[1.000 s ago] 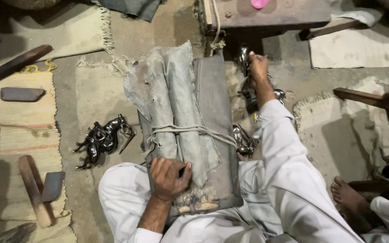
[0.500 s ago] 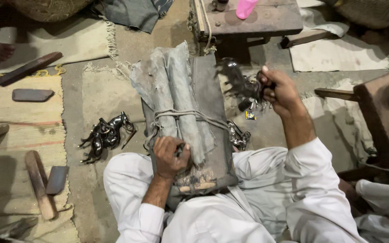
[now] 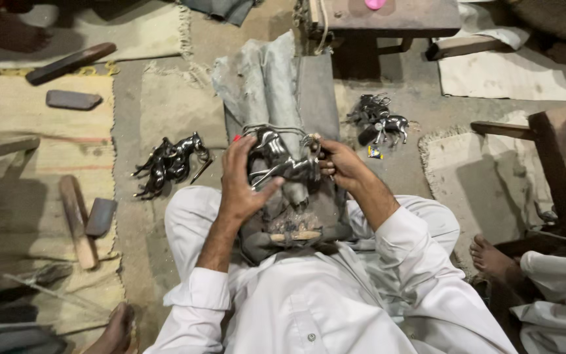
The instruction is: The person sits cross-legged on the floor with a leather sandbag on their lap, holding a metal horse figurine against it. They use a small hand tool to engrave and detail the figurine's surface, repositioning and turning the piece as they work, then set it down with other finished figurines and pick up another.
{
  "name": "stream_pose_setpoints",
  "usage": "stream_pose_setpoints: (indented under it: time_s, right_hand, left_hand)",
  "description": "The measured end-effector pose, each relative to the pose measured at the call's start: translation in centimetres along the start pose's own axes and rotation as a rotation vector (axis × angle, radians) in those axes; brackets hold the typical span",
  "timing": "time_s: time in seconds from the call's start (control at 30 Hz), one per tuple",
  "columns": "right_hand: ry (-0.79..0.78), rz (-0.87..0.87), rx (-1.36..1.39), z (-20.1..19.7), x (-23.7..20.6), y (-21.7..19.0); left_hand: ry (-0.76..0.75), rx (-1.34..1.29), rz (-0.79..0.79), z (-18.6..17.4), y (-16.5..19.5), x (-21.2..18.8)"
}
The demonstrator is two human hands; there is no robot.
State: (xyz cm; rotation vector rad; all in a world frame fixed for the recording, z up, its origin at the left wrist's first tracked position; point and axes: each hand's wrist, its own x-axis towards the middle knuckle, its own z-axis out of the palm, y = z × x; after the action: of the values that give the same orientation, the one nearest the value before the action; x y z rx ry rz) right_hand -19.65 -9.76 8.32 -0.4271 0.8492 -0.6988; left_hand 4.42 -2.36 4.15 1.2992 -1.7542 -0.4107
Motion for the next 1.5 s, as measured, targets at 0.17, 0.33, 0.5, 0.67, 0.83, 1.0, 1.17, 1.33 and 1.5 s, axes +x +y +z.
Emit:
stream_pose_setpoints:
  time_s: [0.17, 0.33, 0.5, 0.67, 0.83, 1.0, 1.17, 1.33, 1.5]
  right_hand:
    - [0.274, -0.351, -0.662, 0.2, -1.1, -0.3]
    - [0.313, -0.618, -0.588, -1.9, -3.4, -0.7]
    - [0.333, -0.756, -0.456, -3.9, -4.9, 3.1]
    - [0.293, -0.698, -0.336, -5.3, -4.3, 6.8]
    - [0.274, -0.696, -0.342, -6.3, -3.6, 7.8]
    - [0.361, -0.901, -0.649, -5.8, -4.0, 7.2]
    - [0.418, -1.002, -0.887, -2.3, -4.6, 6.6]
    - [0.423, -1.085, -1.061, -0.2, -5.4, 5.6]
    - [0.393, -1.049, -1.084, 0.2, -5.7, 5.2]
  left_hand:
    - [-0.022, 0.093, -0.001, -0.5, 0.9, 0.0]
    - [-0.024, 0.128, -0.043, -0.5, 1.6, -0.1]
    - [-0.015, 0.140, -0.033, -0.4, 1.6, -0.3]
    - [0.201, -0.167, -0.156, -0.4, 0.7, -3.6]
    - [0.387, -0.573, -0.421, -2.5, -0.9, -8.4]
    - [0.238, -0.289, -0.455, -4.6, 0.0, -10.9]
    - [0.269, -0.431, -0.289, -3.6, 1.5, -7.7]
    - [0.418, -0.695, -0.293, -3.8, 0.7, -6.8]
    - [0.733, -0.220, -0.199, -5.9, -2.7, -12.4]
